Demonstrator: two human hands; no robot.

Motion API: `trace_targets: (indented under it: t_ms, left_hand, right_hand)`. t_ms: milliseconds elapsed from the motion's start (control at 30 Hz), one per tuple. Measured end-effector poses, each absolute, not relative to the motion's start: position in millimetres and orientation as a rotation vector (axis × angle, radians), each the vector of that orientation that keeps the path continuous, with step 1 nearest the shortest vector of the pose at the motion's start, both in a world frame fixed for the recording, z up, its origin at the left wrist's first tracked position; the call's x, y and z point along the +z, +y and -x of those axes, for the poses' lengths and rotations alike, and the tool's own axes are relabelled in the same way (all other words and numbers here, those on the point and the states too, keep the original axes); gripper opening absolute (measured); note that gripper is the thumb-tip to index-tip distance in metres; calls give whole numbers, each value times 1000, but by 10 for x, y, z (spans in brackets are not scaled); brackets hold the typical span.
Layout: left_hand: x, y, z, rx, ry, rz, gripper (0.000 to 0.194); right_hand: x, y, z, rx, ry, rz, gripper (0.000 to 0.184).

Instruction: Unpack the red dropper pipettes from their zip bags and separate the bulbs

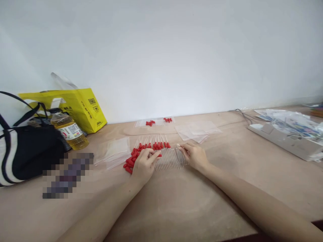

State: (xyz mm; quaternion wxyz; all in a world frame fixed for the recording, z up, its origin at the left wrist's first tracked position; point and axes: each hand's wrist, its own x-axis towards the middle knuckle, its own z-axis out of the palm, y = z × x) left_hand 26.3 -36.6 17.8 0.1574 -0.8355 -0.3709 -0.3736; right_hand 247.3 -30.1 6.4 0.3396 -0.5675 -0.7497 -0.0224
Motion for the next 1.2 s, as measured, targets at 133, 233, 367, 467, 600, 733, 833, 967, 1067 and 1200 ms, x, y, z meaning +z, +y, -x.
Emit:
trace_targets:
  t_ms: [133, 233, 367, 467, 600, 733, 833, 967, 1067, 1200]
  left_hand:
    - [268, -296, -160, -1166, -1170, 2418, 23]
    - [372, -260, 1, -1168, -1372, 2380, 18]
    - [459, -195, 257, -1143, -1581, 2366, 13]
    - [488, -136, 415, -1075, -1654, 2398, 17]
    - [545, -96, 560, -976, -1730, 2437, 19]
    - [615, -113, 642, -782, -1865, 2582, 22]
    - [630, -130, 652, -660, -1925, 2695, 24]
    - [604, -122, 641, -585, -1917, 2734, 28]
    - [581, -99, 648, -621, -1907, 2699, 31]
    - [546, -49, 686, -807, -1901, 2564, 33]
  right_hand:
    - [179, -150, -2514, 336, -1938, 1663, 25]
    - [260, -31, -2441, 415, -1964, 1758, 25]
    - [279, 89, -2251, 412, -2011, 1801, 22]
    - [252, 116, -2149, 426, -2036, 1838, 20]
    - [225, 97, -2122, 404, -2052, 1842, 18]
    - [223, 109, -2171, 398, -2038, 1826, 21]
    - [243, 194, -2200, 422, -2009, 1830, 22]
    - [277, 407, -2145, 508, -1965, 1869, 17]
    - [285, 578, -2032, 567, -1919, 1930, 16]
    - [290, 703, -1862, 621, -1858, 2000, 12]
